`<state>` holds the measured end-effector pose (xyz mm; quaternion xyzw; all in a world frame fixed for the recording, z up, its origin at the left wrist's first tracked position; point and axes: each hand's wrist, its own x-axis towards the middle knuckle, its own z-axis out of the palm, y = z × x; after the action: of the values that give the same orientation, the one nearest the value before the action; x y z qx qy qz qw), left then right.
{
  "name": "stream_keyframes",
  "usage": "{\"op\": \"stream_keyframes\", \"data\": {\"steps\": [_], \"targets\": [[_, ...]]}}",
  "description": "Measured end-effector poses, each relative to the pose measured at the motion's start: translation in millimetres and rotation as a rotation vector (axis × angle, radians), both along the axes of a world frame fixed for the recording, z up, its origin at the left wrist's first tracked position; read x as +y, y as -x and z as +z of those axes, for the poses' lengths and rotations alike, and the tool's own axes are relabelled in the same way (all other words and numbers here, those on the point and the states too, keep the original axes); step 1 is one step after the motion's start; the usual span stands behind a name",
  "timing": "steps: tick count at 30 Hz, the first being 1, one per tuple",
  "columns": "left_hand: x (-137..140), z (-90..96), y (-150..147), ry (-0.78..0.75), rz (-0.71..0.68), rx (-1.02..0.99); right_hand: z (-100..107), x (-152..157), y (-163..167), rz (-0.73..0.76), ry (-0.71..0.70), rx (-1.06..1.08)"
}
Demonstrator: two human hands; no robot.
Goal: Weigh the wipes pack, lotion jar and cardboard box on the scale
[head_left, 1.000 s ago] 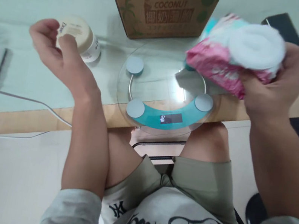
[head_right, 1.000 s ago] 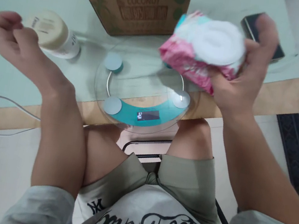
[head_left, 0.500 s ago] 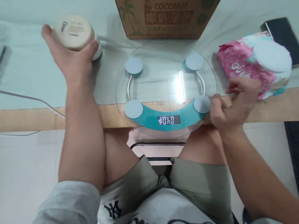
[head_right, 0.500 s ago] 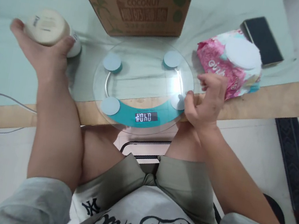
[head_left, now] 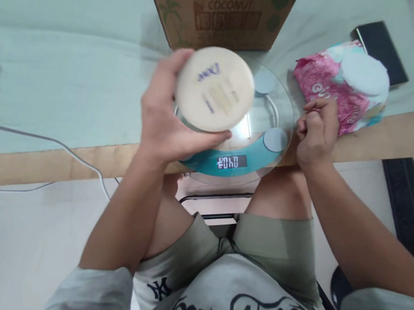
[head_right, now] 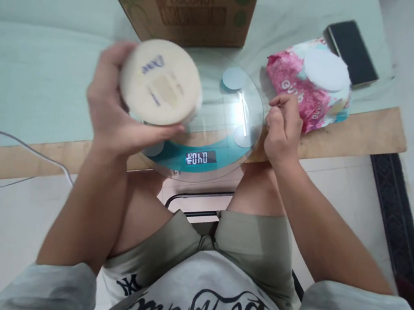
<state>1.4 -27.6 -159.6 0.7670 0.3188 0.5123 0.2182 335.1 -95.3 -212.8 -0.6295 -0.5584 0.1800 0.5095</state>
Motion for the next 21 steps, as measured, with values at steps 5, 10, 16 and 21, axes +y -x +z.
{"op": "stream_keyframes", "data": {"steps": [5,10,16,21], "targets": [[-7.4,1.9,-31.1,0.21,-0.098,0.168,4.9,1.9,4.8,-0.015,-0.013,0.026],[3.3,4.3,-18.6,0.371,-0.123,-0.028,4.1,1.8,5.5,-0.023,0.01,0.027],[32.8,-0.3,30.8,0.513,0.454,-0.577,-0.5,1.9,1.5,-0.025,0.042,0.016],[45.0,-17.0,35.8,0.704,0.549,-0.654,-4.0,1.7,-5.7,0.009,0.08,-0.025]]}}
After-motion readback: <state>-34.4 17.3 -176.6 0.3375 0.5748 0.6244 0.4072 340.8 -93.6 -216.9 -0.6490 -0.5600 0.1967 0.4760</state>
